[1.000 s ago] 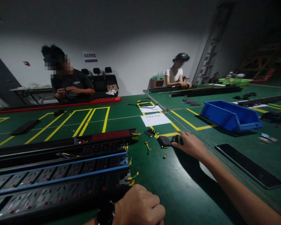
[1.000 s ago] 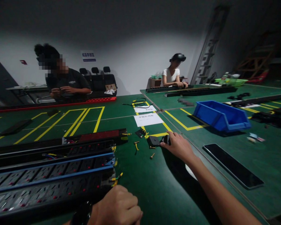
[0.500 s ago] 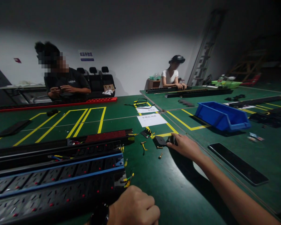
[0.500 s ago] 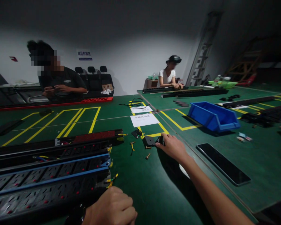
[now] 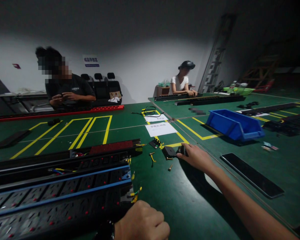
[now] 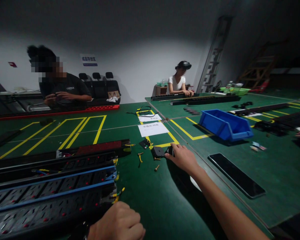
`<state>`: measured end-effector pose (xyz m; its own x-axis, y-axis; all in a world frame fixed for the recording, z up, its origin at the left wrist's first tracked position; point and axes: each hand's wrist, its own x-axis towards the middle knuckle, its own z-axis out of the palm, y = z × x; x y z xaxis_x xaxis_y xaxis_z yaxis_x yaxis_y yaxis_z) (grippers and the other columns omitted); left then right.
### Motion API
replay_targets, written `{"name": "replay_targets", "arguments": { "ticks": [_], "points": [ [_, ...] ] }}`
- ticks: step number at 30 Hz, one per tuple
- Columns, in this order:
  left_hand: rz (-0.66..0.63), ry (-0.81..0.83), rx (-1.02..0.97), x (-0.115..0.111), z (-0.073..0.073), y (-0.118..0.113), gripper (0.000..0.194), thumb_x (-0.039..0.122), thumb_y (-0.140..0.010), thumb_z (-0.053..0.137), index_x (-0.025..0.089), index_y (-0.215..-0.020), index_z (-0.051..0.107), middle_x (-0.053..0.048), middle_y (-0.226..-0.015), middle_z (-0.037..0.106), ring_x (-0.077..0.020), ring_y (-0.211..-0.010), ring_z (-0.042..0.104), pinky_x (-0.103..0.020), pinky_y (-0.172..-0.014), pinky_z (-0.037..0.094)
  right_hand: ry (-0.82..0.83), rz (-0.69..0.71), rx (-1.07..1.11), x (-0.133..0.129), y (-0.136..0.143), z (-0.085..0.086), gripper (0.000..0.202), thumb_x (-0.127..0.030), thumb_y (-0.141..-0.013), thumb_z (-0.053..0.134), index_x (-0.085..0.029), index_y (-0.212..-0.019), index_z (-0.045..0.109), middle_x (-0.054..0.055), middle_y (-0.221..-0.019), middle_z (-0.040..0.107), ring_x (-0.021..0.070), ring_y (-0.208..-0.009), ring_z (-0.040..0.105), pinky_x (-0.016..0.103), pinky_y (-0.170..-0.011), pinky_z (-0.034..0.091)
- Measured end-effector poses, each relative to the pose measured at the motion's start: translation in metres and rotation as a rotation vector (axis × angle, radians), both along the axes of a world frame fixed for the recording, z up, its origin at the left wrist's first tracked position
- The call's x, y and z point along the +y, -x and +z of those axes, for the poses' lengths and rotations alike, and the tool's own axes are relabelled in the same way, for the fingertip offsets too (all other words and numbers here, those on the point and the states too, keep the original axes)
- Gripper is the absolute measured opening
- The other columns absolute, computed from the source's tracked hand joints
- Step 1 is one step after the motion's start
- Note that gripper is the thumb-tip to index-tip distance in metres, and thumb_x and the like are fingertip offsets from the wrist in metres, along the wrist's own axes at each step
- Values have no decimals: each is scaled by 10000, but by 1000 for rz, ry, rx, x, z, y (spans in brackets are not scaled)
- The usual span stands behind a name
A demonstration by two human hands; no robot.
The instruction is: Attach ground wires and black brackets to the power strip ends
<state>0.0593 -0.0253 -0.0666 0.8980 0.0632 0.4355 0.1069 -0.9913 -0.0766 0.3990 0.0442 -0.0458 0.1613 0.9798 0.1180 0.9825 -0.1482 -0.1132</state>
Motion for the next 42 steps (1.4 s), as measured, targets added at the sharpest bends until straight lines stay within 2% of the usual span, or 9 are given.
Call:
{"name": "replay_targets", "arguments": {
  "ticks": [10,16,22,28,33,39,42],
  "points": [
    [-39,35,-110,2,5,-2,374,254,-1094,524,206,-724,552,53,-598,511,-120,-474,390,-323,-457,241,-1,29,14,0,-2,2,521,-521,-1013,555,-167,-1387,635,214,-1264,733,400,-1137,682,426,-796,499],
    [-41,-16,-147,3,4,-4,401,200,-1090,455,207,-701,549,45,-578,492,-125,-464,403,-334,-431,242,-20,31,3,-1,-1,3,492,-531,-1017,544,-182,-1348,650,192,-1230,741,381,-1122,689,408,-799,494],
    [-23,-49,-53,2,3,-2,311,207,-1030,544,217,-719,525,57,-578,495,-114,-466,423,-324,-426,244,-5,34,-6,2,-3,-2,555,-544,-1009,523,-161,-1399,617,215,-1275,731,413,-1142,682,453,-817,514],
    [-13,-9,-126,0,10,-3,296,166,-987,529,215,-697,497,59,-595,481,-113,-467,396,-324,-424,229,9,40,4,3,-8,-4,558,-543,-1005,527,-173,-1412,621,208,-1283,737,408,-1140,686,437,-811,518],
    [-20,7,-147,0,15,-4,317,136,-1006,469,210,-699,509,54,-604,482,-119,-470,370,-327,-427,225,46,30,18,0,-5,2,568,-536,-1022,528,-188,-1468,583,200,-1342,717,400,-1182,679,433,-842,517],
    [-11,-11,-190,-2,16,-5,361,102,-1026,429,207,-695,525,48,-591,475,-126,-466,360,-338,-431,223,55,22,54,-3,-4,12,601,-515,-1045,549,-125,-1502,558,210,-1358,713,351,-1167,687,366,-840,496],
    [-7,-6,-181,-3,16,-5,393,133,-1061,410,209,-693,524,47,-592,478,-127,-469,370,-340,-429,235,56,-5,56,-5,-6,25,519,-525,-1054,531,-179,-1420,656,178,-1288,744,334,-1117,705,340,-787,489]
  ]
}}
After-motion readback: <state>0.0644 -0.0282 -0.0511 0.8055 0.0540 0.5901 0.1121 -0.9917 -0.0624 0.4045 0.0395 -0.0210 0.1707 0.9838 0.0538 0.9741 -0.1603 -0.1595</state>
